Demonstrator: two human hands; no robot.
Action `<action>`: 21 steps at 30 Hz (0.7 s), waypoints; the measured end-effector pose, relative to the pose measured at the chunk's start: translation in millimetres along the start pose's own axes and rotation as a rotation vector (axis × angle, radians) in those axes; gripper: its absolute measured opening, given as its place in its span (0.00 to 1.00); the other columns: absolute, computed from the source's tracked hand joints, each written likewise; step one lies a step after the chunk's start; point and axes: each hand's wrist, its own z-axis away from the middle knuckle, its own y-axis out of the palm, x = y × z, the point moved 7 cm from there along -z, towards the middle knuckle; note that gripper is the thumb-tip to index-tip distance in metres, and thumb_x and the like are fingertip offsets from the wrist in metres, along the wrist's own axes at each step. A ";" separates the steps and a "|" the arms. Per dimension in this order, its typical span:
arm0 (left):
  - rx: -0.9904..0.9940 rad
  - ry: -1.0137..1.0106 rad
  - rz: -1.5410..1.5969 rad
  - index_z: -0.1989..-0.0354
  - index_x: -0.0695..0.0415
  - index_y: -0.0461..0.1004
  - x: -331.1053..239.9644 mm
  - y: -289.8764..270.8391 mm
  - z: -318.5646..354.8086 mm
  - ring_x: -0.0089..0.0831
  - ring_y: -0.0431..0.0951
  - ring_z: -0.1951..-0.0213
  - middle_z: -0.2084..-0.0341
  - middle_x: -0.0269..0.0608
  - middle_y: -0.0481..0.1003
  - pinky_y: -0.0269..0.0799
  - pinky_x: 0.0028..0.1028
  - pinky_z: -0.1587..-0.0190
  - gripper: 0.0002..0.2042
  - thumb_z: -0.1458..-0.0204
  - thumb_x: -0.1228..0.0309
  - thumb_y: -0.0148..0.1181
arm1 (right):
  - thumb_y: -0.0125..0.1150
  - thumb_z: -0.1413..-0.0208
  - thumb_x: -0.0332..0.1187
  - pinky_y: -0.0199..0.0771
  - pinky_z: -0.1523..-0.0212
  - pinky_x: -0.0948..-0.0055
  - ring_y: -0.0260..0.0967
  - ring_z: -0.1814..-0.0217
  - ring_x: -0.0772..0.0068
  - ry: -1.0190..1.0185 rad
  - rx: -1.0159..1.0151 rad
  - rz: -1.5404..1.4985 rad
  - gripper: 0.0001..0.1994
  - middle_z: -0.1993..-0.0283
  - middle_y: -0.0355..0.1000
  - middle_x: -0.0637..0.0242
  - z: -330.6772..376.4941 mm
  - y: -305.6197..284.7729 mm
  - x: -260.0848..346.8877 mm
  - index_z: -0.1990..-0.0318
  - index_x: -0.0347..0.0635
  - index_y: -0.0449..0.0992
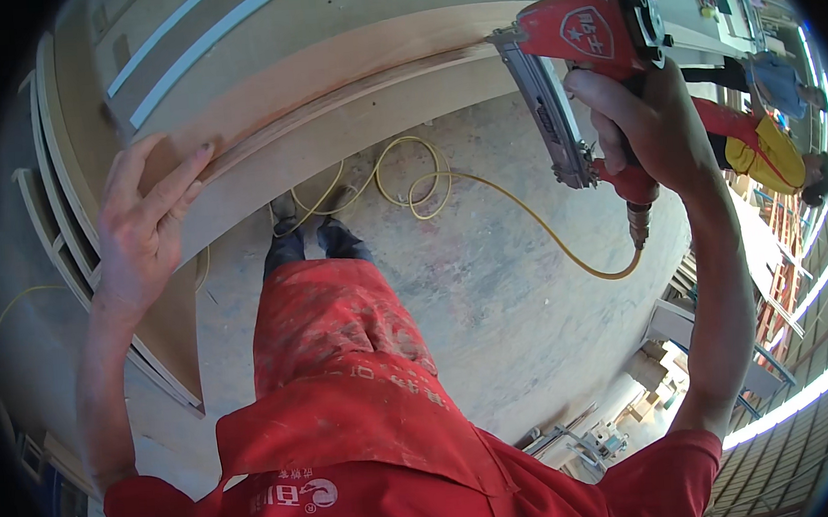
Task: Assembling wooden components using a nail gun and marking wood with a pencil for measurement.
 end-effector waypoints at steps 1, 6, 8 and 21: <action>-0.006 0.002 -0.001 0.42 0.50 0.83 -0.3 -0.2 -0.1 0.51 0.77 0.49 0.47 0.54 0.74 0.74 0.40 0.47 0.23 0.49 0.80 0.69 | 0.63 0.37 0.37 0.65 0.83 0.77 0.64 0.89 0.79 -0.034 0.019 -0.021 0.11 0.86 0.66 0.72 0.5 1.2 3.5 0.66 0.39 0.76; -0.024 0.013 0.033 0.42 0.49 0.83 1.6 1.7 0.9 0.52 0.77 0.49 0.47 0.55 0.74 0.75 0.39 0.47 0.24 0.49 0.81 0.69 | 0.62 0.37 0.38 0.65 0.82 0.76 0.64 0.89 0.79 0.035 0.032 0.051 0.11 0.87 0.66 0.72 -0.4 5.4 10.9 0.66 0.39 0.77; -0.031 0.024 0.008 0.42 0.48 0.83 2.0 2.8 1.9 0.52 0.77 0.48 0.47 0.55 0.74 0.75 0.39 0.47 0.24 0.49 0.81 0.69 | 0.61 0.38 0.39 0.67 0.81 0.76 0.65 0.88 0.79 0.000 0.047 0.021 0.13 0.87 0.68 0.71 3.4 13.6 19.3 0.69 0.38 0.78; 0.051 -0.177 0.173 0.42 0.48 0.83 13.1 5.0 3.4 0.48 0.79 0.48 0.47 0.54 0.75 0.75 0.39 0.46 0.19 0.42 0.78 0.65 | 0.60 0.39 0.40 0.68 0.79 0.75 0.67 0.87 0.79 -0.079 0.010 -0.123 0.14 0.87 0.70 0.69 9.6 27.2 31.1 0.70 0.37 0.78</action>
